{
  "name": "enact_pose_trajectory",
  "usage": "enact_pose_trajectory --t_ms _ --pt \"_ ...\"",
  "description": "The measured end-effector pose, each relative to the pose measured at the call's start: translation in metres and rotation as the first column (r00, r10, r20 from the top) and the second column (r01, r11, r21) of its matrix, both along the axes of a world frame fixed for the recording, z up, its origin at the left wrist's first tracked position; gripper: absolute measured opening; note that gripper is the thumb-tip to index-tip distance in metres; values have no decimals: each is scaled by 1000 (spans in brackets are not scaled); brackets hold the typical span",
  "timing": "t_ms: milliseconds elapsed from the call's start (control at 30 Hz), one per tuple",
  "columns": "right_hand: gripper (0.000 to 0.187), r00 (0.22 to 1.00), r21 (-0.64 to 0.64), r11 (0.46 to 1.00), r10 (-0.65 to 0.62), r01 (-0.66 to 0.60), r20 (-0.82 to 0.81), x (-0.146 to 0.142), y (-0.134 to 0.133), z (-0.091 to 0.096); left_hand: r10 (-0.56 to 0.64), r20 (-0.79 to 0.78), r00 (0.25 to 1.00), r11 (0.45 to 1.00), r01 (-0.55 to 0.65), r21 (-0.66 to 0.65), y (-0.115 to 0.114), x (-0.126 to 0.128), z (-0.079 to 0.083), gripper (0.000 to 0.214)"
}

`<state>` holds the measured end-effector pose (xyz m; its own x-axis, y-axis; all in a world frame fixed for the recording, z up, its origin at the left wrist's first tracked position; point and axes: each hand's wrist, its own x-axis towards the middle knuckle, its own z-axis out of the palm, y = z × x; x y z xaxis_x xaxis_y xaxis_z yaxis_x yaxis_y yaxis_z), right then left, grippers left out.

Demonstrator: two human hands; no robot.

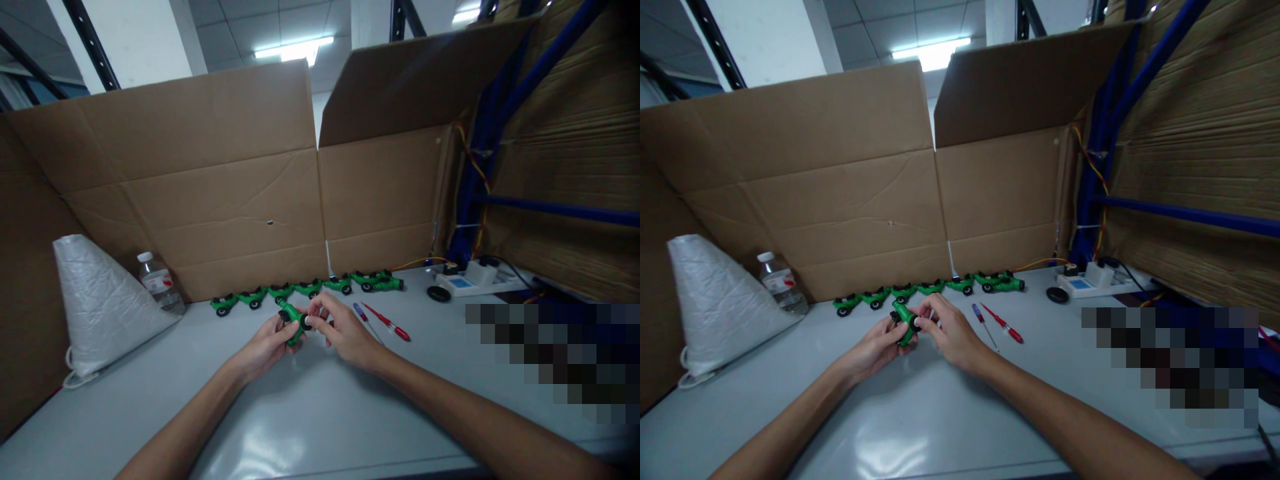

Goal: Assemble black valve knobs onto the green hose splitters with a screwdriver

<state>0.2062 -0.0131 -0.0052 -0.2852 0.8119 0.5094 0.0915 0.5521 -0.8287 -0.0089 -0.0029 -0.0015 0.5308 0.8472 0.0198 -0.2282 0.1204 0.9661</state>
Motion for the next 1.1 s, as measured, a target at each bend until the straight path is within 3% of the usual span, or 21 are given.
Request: enact_pose_trajectory --t_ms 167,267,400,533,733,1100 --pt "31 984 -216 964 128 -152 -123 -2 9 -3 38 -32 999 999 -39 -8 -1 1 -2 44" --pt "31 978 -284 937 182 -205 -106 -2 10 -5 15 -49 999 999 -17 -30 -2 0 -2 43" --pt "24 985 -251 952 164 -174 -61 -3 10 -7 15 -53 998 998 -18 -67 -1 0 -2 41" --pt "27 973 -261 940 195 -222 -124 0 12 -6 76 -25 997 994 -77 -74 2 2 -2 42" --pt "30 975 -239 948 188 -212 -119 2 13 -6 97 -36 995 994 -99 -40 5 2 -5 43" --pt "18 988 -225 964 125 -142 -87 -5 4 -8 75 -110 991 996 -68 65 5 2 -9 51"
